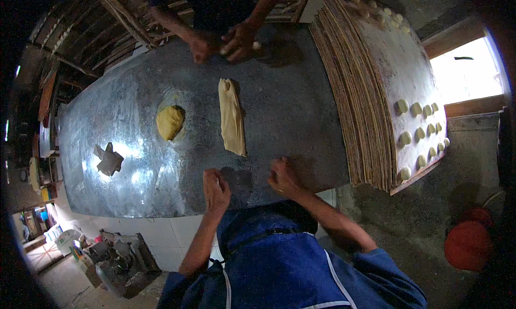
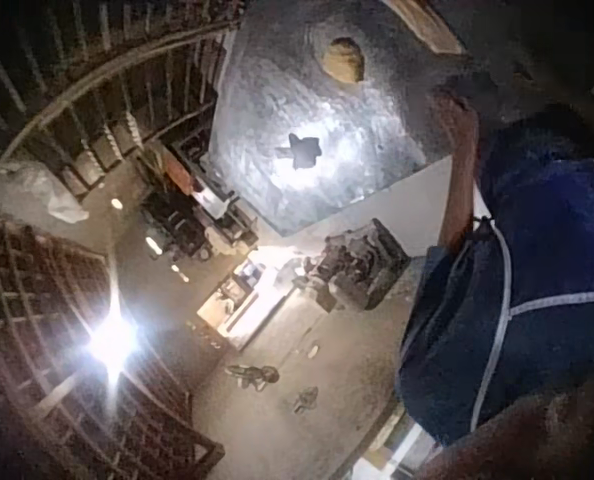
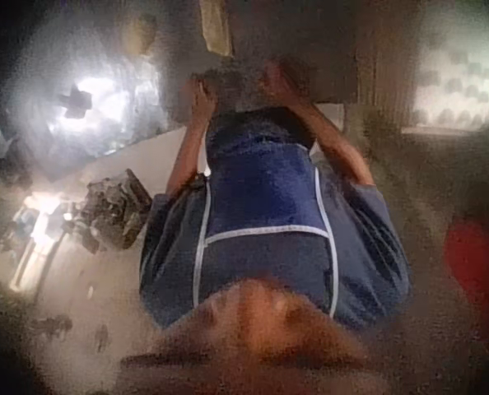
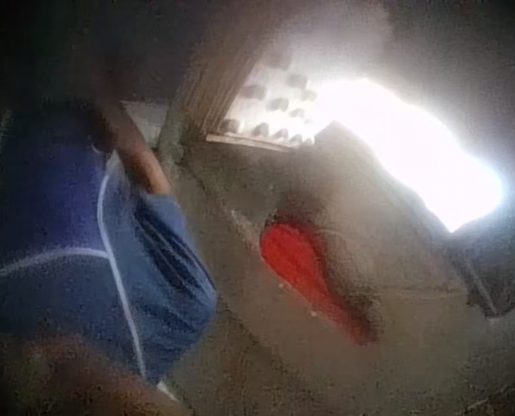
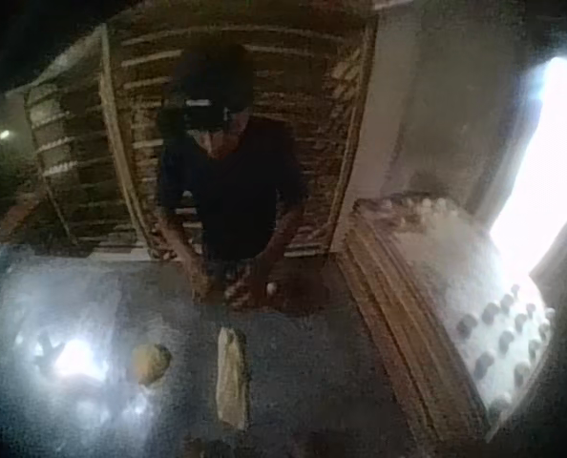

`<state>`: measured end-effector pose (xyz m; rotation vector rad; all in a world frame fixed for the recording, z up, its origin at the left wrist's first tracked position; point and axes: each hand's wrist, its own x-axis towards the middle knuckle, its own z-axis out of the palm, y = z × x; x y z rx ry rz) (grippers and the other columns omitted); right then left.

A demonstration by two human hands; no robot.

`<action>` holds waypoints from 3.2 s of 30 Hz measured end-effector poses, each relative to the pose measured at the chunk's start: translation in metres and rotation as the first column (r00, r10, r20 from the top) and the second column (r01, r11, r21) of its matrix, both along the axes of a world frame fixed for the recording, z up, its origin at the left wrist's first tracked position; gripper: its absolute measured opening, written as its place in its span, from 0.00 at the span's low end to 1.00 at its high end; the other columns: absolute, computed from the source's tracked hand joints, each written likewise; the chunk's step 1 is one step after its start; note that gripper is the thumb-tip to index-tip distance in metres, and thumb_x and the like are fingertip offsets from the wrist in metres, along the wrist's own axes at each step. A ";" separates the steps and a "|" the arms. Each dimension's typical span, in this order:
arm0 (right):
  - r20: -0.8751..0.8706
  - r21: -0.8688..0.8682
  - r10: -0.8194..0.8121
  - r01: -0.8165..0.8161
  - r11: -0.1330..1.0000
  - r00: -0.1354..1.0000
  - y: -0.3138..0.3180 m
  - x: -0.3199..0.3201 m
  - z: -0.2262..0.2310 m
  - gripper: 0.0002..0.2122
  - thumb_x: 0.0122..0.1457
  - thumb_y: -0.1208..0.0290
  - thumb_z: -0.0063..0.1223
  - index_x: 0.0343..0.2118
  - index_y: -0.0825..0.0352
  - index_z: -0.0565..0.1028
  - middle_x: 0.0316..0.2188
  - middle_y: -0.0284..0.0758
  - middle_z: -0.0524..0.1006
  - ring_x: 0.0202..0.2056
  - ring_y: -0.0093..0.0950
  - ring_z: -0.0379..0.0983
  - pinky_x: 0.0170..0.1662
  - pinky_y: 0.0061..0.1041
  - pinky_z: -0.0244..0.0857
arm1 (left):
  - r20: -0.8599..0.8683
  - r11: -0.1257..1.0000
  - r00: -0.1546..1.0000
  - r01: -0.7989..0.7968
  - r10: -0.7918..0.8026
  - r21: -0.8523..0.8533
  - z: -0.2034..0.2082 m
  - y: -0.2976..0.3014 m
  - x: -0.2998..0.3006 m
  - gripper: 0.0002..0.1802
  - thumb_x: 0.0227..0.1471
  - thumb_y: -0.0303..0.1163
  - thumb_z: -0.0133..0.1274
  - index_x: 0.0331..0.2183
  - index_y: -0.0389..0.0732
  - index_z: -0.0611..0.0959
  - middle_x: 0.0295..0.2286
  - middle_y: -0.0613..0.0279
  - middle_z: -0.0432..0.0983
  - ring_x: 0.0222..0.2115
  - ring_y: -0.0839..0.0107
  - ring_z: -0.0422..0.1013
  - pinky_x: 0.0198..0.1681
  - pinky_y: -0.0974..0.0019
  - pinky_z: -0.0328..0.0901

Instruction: The person tears small pieces from a large dough mass on a metal table, rolls them into balls, and places them on a wooden board. Another person assists by rolling dough and arranging the pieces on the board.

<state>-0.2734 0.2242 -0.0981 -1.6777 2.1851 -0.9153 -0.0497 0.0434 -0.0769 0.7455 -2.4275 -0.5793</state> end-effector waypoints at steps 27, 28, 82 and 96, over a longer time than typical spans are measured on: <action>-0.500 -0.201 -0.075 -0.031 0.979 0.863 -0.002 -0.068 0.029 0.16 0.54 0.78 0.60 0.40 0.70 0.64 0.28 0.43 0.66 0.31 0.37 0.64 0.38 0.41 0.59 | 0.085 0.973 0.979 -0.172 0.187 -0.157 -0.020 -0.045 0.056 0.12 0.60 0.22 0.49 0.46 0.32 0.70 0.40 0.42 0.69 0.39 0.47 0.66 0.45 0.49 0.62; -0.243 -0.113 -0.183 0.159 0.981 0.953 -0.022 -0.038 0.026 0.15 0.54 0.79 0.60 0.39 0.69 0.64 0.28 0.42 0.66 0.30 0.36 0.64 0.37 0.41 0.59 | 0.067 0.981 0.980 -0.185 0.189 -0.054 -0.020 -0.046 0.057 0.13 0.59 0.22 0.50 0.46 0.32 0.70 0.40 0.43 0.69 0.40 0.48 0.67 0.45 0.49 0.62; 0.164 0.187 0.041 -0.072 0.980 0.986 0.044 -0.040 0.018 0.11 0.59 0.69 0.58 0.37 0.67 0.67 0.26 0.42 0.67 0.27 0.37 0.63 0.36 0.40 0.62 | 0.060 0.996 0.998 -0.009 0.003 0.092 -0.003 -0.017 0.004 0.09 0.55 0.22 0.54 0.37 0.32 0.73 0.34 0.41 0.68 0.35 0.45 0.66 0.41 0.46 0.63; -0.325 -0.315 -0.090 -0.018 0.949 0.941 0.011 -0.079 0.004 0.12 0.55 0.77 0.58 0.35 0.65 0.63 0.24 0.40 0.63 0.27 0.36 0.60 0.37 0.42 0.58 | 0.083 0.907 0.955 -0.297 0.285 0.299 0.013 -0.073 -0.025 0.12 0.57 0.28 0.51 0.40 0.30 0.73 0.37 0.38 0.69 0.39 0.40 0.66 0.44 0.40 0.62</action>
